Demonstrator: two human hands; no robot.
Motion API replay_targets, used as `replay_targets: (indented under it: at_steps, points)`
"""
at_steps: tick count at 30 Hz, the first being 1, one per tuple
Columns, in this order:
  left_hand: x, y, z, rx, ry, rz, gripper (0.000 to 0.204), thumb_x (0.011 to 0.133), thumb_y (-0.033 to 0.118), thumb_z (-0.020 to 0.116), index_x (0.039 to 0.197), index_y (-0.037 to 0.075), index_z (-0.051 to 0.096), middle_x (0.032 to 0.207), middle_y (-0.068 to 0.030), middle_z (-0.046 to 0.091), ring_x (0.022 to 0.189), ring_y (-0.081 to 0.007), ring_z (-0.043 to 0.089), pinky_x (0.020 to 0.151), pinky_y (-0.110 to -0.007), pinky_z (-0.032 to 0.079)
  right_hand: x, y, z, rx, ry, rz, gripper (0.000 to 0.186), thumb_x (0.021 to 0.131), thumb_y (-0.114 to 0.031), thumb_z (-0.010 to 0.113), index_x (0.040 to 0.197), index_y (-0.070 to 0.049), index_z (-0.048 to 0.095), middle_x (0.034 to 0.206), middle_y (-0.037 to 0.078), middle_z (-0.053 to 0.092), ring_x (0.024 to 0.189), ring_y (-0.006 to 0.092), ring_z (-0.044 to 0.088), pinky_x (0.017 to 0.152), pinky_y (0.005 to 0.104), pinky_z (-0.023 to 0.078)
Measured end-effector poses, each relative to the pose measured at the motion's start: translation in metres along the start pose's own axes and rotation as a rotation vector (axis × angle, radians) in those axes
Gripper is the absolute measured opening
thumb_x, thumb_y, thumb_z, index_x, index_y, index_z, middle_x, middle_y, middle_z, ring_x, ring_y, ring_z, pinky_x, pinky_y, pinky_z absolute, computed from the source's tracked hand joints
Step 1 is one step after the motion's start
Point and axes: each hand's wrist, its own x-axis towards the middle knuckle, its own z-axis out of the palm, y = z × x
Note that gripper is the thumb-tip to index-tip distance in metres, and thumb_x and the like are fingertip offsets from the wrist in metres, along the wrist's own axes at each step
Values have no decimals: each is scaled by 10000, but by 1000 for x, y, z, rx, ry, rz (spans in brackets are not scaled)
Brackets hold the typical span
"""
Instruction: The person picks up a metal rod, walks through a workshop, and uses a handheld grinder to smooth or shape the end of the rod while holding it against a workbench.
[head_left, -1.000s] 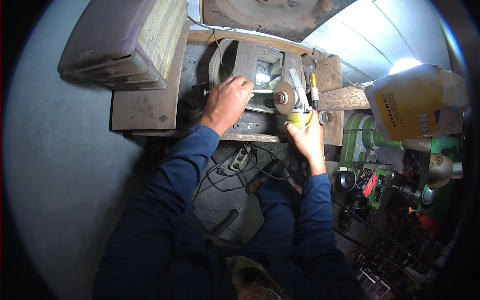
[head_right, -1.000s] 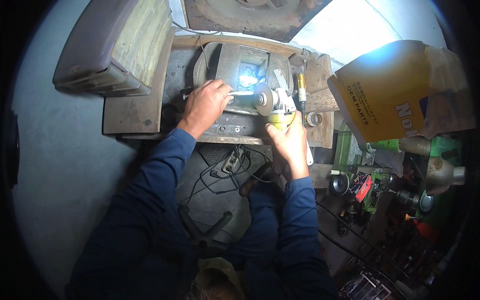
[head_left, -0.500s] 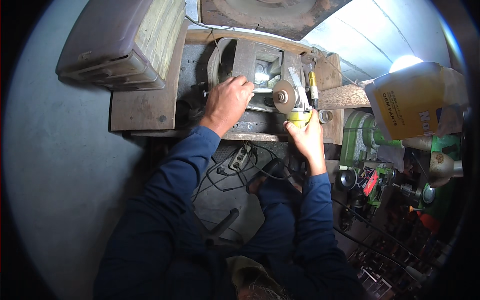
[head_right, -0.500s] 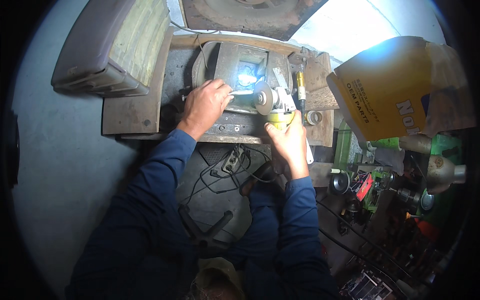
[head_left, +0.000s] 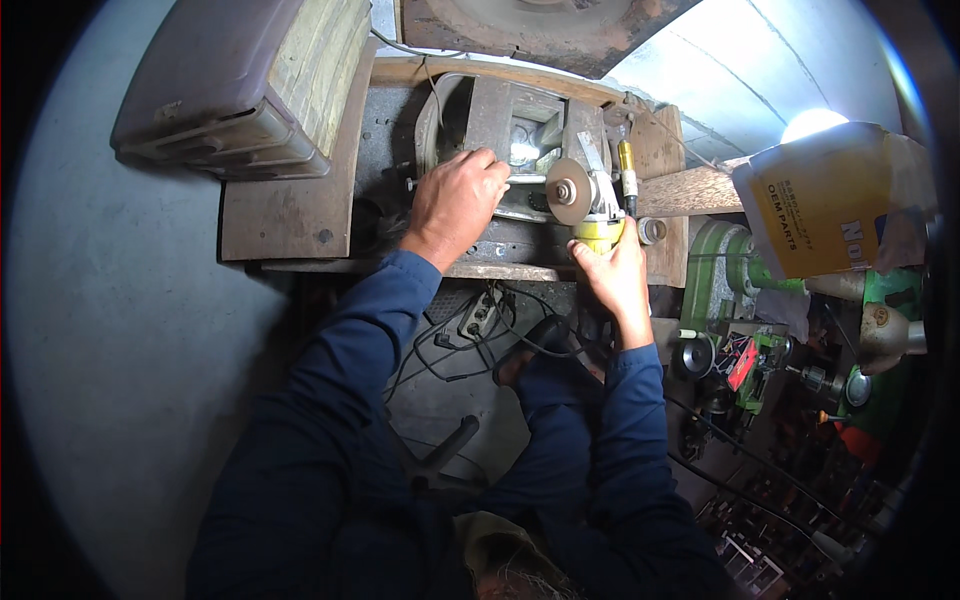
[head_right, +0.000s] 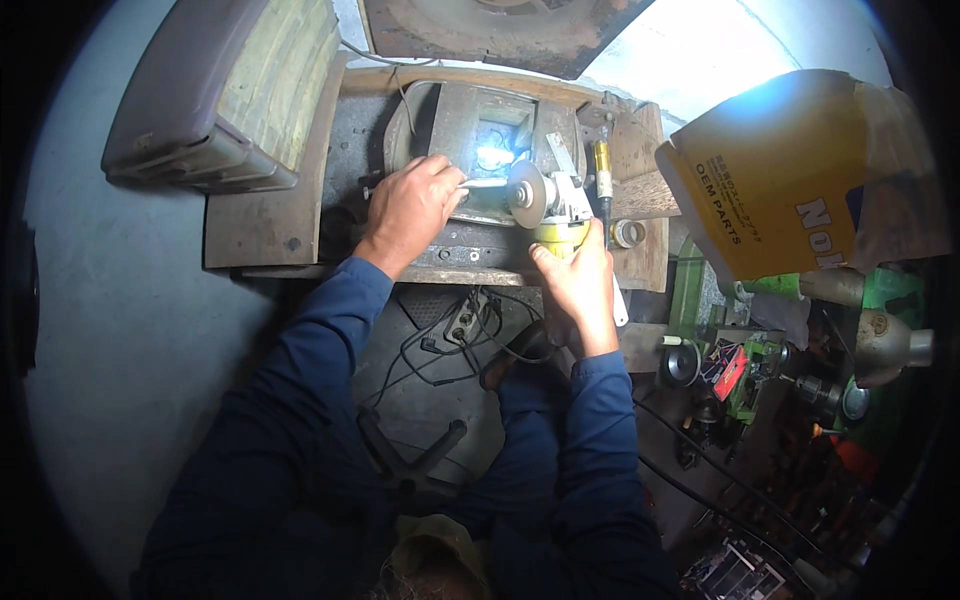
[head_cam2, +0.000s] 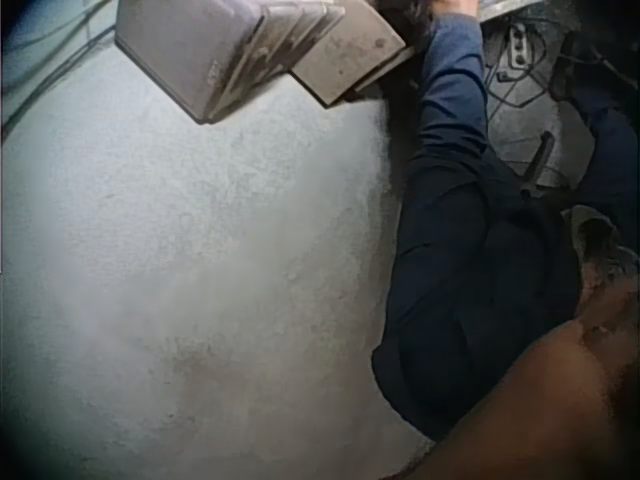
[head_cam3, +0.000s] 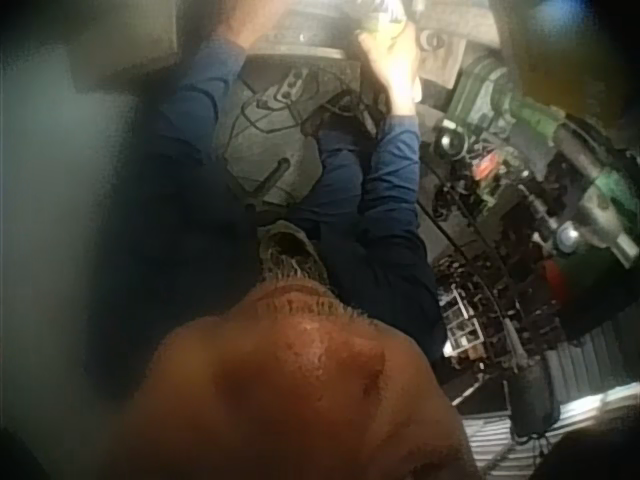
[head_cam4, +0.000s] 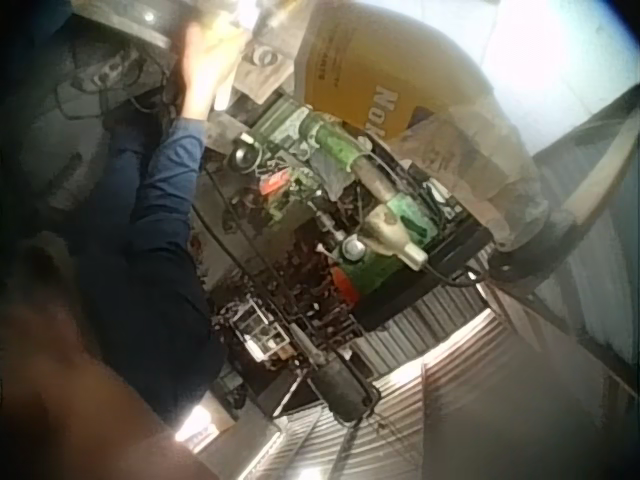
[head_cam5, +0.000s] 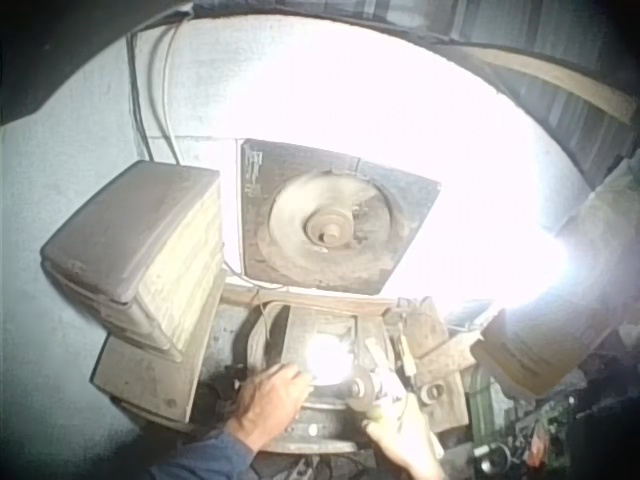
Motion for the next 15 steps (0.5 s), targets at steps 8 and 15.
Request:
replay_targets:
  at_steps: [8,15]
  points:
    - [0,0,0,-7,-5,-11,118,856,177,755,925,93,710,925,-67,656,893,-272,674,759,-395,573,-2,-5,-1,-13,10,-2,754,777,-324,827,1309,82,479,1125,290,711,1081,409,707,933,441,549]
    - [0,0,-1,0,-8,-2,125,858,183,753,934,93,711,927,-67,658,890,-274,676,760,-394,573,0,-1,1,11,-10,20,694,783,-297,836,1279,62,510,1131,257,707,1070,373,704,926,424,535]
